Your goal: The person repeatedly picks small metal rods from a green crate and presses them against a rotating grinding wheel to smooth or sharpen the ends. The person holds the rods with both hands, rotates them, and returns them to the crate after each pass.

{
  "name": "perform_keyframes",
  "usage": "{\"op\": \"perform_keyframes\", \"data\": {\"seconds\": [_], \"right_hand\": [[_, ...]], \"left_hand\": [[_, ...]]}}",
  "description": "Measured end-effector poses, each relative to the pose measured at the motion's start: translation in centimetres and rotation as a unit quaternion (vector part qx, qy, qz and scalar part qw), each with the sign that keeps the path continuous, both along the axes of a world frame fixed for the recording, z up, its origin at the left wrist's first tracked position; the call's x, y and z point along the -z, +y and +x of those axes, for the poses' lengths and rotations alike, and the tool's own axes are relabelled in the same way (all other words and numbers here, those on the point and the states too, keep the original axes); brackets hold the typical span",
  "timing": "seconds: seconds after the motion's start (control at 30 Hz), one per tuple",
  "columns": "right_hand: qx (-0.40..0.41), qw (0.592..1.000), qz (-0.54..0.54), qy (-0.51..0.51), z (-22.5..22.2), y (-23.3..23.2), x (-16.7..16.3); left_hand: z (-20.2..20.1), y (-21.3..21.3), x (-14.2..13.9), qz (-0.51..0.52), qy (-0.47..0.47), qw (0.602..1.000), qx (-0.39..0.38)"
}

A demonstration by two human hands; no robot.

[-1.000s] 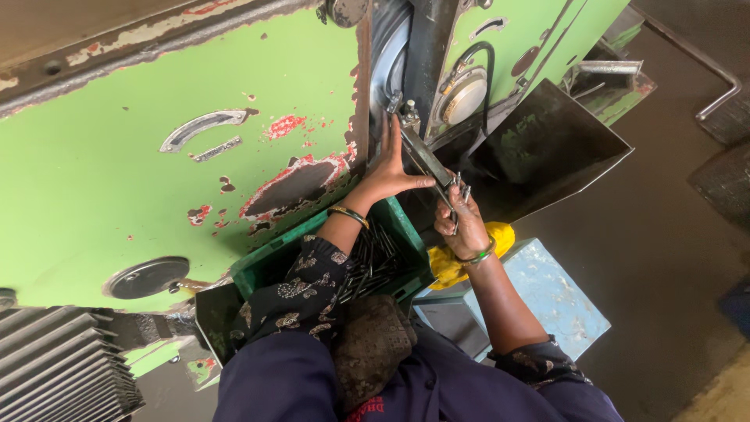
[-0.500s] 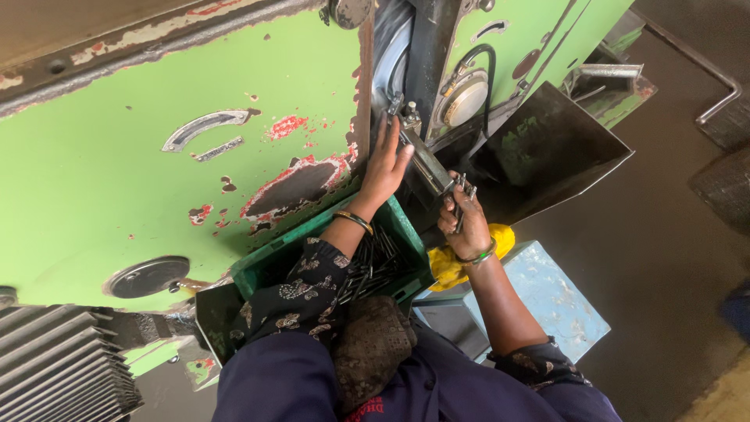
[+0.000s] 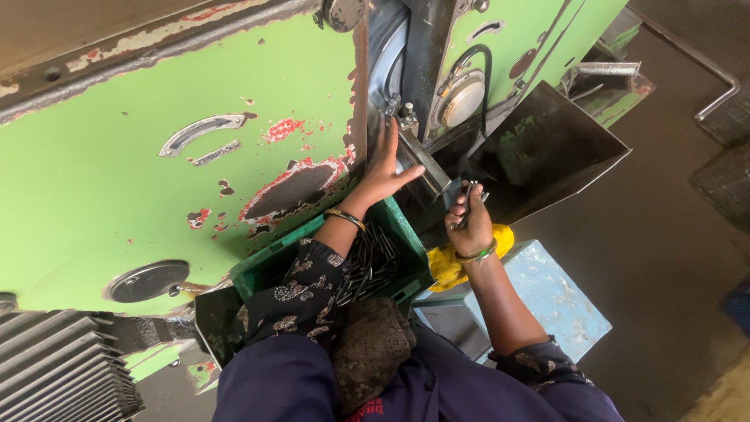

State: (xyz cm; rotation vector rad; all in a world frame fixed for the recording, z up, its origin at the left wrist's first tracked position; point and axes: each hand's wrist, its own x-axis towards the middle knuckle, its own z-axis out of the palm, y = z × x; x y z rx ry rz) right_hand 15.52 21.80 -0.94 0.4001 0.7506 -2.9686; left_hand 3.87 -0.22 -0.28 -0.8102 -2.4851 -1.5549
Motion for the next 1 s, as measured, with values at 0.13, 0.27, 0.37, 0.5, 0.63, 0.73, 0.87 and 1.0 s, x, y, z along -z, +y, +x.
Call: {"op": "perform_keyframes", "data": {"seconds": [0.13,0.27,0.37,0.5,0.63,0.73,0.87,1.0], "right_hand": [[0.018,0.999,0.003,-0.035,-0.2,-0.1,0.1],[0.026,0.997,0.002,-0.068,-0.2,-0.2,-0.1],[-0.010,1.000,-0.001,-0.027,0.1,-0.1,-0.7],[-0.092,0.990,-0.019,0.104,1.3,-0.5,-2.3],[-0.142,0.974,0.052,0.171,2.8,-1.4,-4.5],[-0.174,0.967,0.097,0.158,3.2,-2.1,-5.5],[-0.153,0.973,0.139,0.100,2.7,-2.3,-5.8],[-0.127,0.977,0.149,0.089,2.3,-2.1,-5.0]], "left_hand": [[0.0,0.2,0.5,0.025,0.026,0.999,-0.002],[0.3,0.4,0.6,0.031,0.008,0.999,-0.010],[0.4,0.6,0.7,0.038,0.041,0.998,-0.027],[0.2,0.7,0.8,0.040,0.057,0.997,-0.042],[-0.1,0.6,0.4,-0.021,0.060,0.997,-0.044],[0.0,0.6,-0.2,-0.035,0.048,0.998,-0.017],[0.3,0.6,-0.9,-0.043,-0.002,0.999,-0.004],[0.3,0.4,-0.6,-0.028,0.021,0.999,0.010]]}}
